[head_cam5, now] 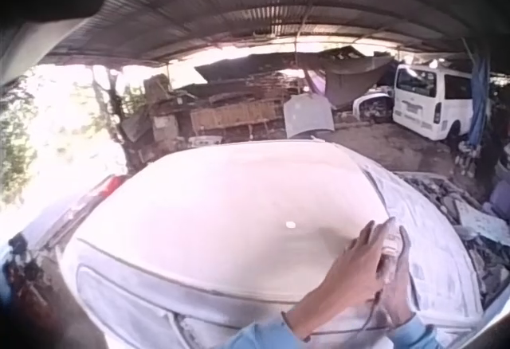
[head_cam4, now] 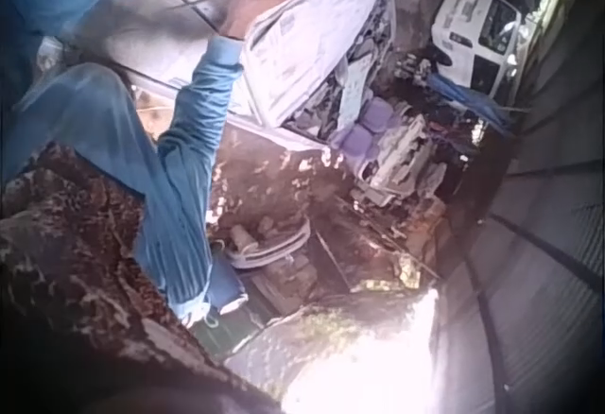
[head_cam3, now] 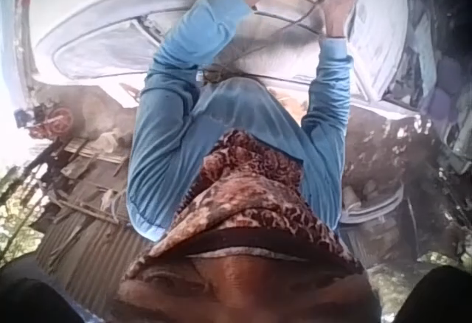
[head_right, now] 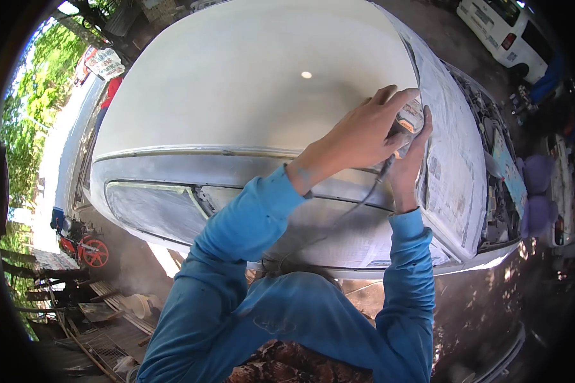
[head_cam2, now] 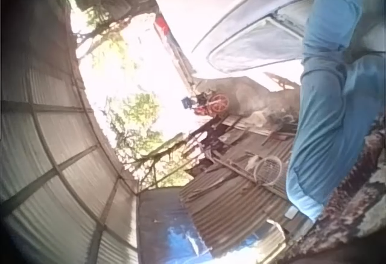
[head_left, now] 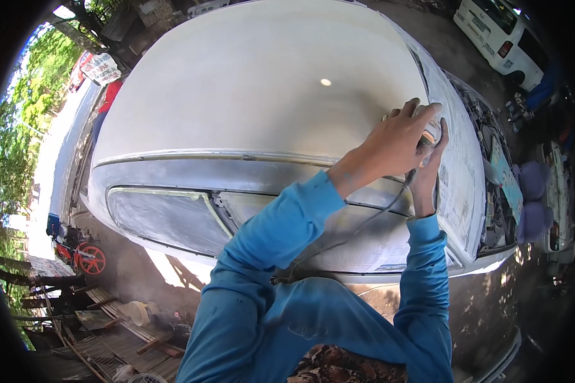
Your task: Sand the roof of a vehicle using an electric orbital sander.
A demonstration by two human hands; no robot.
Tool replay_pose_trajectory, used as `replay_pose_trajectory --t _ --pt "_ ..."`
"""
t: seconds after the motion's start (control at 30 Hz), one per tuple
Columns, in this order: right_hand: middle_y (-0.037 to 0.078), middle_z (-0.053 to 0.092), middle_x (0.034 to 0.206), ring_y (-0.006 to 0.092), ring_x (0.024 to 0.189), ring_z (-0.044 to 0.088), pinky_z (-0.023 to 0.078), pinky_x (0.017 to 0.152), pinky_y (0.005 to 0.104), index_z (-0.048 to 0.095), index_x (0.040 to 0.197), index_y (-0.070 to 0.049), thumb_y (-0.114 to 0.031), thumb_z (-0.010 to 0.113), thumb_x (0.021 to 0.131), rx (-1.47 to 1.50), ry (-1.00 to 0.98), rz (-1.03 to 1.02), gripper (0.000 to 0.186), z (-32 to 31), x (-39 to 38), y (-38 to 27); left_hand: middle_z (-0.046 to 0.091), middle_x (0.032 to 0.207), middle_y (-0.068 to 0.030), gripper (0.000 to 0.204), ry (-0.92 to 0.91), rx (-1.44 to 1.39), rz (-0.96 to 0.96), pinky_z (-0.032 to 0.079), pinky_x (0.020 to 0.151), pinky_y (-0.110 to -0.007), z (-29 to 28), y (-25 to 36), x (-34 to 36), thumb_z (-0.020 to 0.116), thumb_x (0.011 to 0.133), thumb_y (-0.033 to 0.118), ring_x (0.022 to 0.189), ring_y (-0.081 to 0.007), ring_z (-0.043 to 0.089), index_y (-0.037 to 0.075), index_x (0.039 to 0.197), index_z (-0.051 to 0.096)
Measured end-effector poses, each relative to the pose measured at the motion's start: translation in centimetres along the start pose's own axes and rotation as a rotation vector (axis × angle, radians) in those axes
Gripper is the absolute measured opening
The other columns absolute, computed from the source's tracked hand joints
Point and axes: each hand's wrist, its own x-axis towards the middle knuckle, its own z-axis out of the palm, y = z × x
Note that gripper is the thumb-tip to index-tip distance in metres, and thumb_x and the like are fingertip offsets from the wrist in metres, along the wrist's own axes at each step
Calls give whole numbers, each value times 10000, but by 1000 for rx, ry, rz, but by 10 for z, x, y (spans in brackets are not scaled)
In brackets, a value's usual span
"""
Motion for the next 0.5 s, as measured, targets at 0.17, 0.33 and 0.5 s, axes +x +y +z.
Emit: replay_pose_trajectory --t 0.17,0.33,0.5 --pt "189 616 1259 280 1104 634 505 978 388 371 1450 13 -185 913 747 7 74 -115 910 33 14 -16 639 1127 -177 419 247 -115 -234 540 828 -433 -47 3 -155 771 840 182 1005 -379 638 29 1199 618" --pt "175 605 1262 260 1100 632 525 986 366 369 1443 16 -133 912 746 253 -126 -132 897 106 20 -62 652 1150 -169 470 321 -104 -487 554 827 -432 -9 10 -289 810 843 244 994 -370 668 44 1217 606" --pt "174 586 1291 261 1157 618 533 995 357 380 1448 33 -126 877 799 255 -255 -314 833 178 11 -119 638 1290 -214 558 281 -221 -769 532 970 -423 23 -4 -342 762 904 326 1174 -377 646 50 1351 574"
